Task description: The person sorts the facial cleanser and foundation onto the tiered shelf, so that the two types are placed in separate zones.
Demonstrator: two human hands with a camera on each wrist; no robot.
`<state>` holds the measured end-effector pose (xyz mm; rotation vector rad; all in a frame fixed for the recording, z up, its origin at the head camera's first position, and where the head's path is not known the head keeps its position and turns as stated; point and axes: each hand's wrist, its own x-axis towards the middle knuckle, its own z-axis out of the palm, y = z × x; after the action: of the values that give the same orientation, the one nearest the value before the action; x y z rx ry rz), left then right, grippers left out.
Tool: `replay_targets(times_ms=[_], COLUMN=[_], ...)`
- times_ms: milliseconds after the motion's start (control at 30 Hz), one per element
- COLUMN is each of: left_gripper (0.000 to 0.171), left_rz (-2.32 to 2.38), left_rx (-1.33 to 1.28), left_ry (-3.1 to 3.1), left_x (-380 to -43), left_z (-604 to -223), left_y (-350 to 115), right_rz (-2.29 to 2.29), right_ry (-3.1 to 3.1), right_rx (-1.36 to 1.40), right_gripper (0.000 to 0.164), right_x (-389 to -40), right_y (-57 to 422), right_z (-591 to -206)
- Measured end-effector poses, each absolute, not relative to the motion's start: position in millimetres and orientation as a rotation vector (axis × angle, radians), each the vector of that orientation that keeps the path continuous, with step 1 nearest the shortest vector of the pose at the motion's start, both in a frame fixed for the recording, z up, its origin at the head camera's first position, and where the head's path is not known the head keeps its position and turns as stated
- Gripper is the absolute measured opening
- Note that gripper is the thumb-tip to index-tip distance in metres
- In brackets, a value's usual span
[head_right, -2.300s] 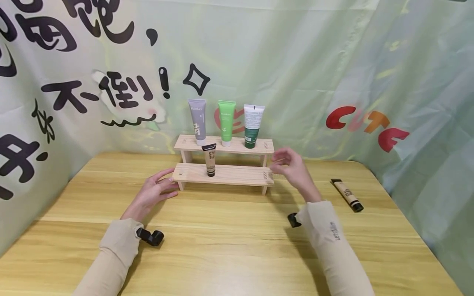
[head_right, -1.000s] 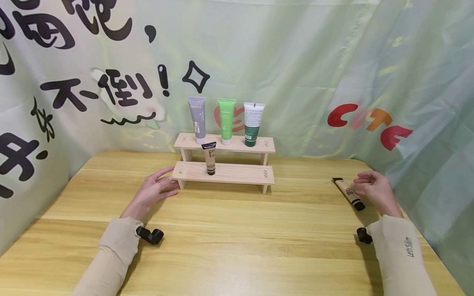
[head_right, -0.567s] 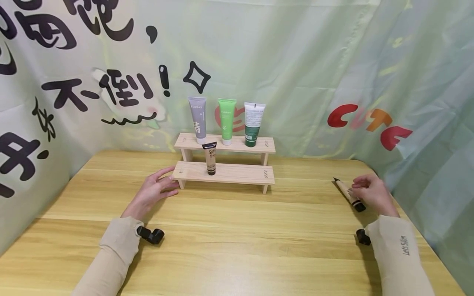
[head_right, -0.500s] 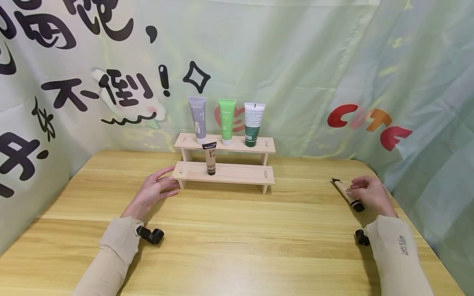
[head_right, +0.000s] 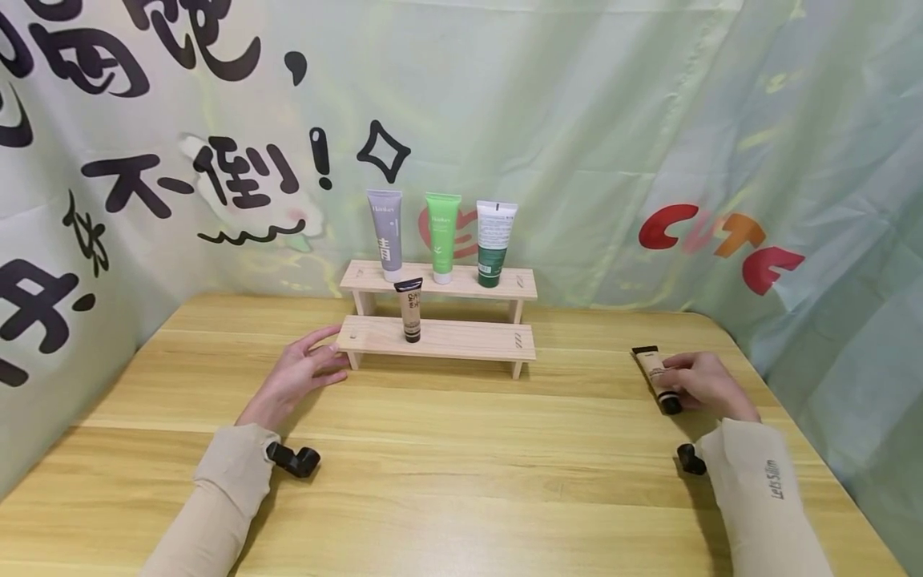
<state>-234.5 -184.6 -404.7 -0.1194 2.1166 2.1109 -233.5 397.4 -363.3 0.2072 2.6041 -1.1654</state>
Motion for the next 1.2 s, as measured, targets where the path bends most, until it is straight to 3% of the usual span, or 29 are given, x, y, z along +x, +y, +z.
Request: replay_targets(times_ms=[433, 1200], left_gripper=[0.048, 0.048], left_rz=[2.115, 2.107], left_rx=[-0.098, -0.134], left_ry=[2.119, 2.114], left_x=[-233.3, -234.0], left_z=[-403.4, -404.5], left_y=[-182.2, -183.5], right_rz=[-1.223, -1.605], right_ry=[2.574, 2.539], right_rx=[0.096, -0.071], right_gripper=[0.068, 0.057], right_x=[-240.6, -251.3], right_y=[359.5, 277.0], right_z=[-358.1, -330.9])
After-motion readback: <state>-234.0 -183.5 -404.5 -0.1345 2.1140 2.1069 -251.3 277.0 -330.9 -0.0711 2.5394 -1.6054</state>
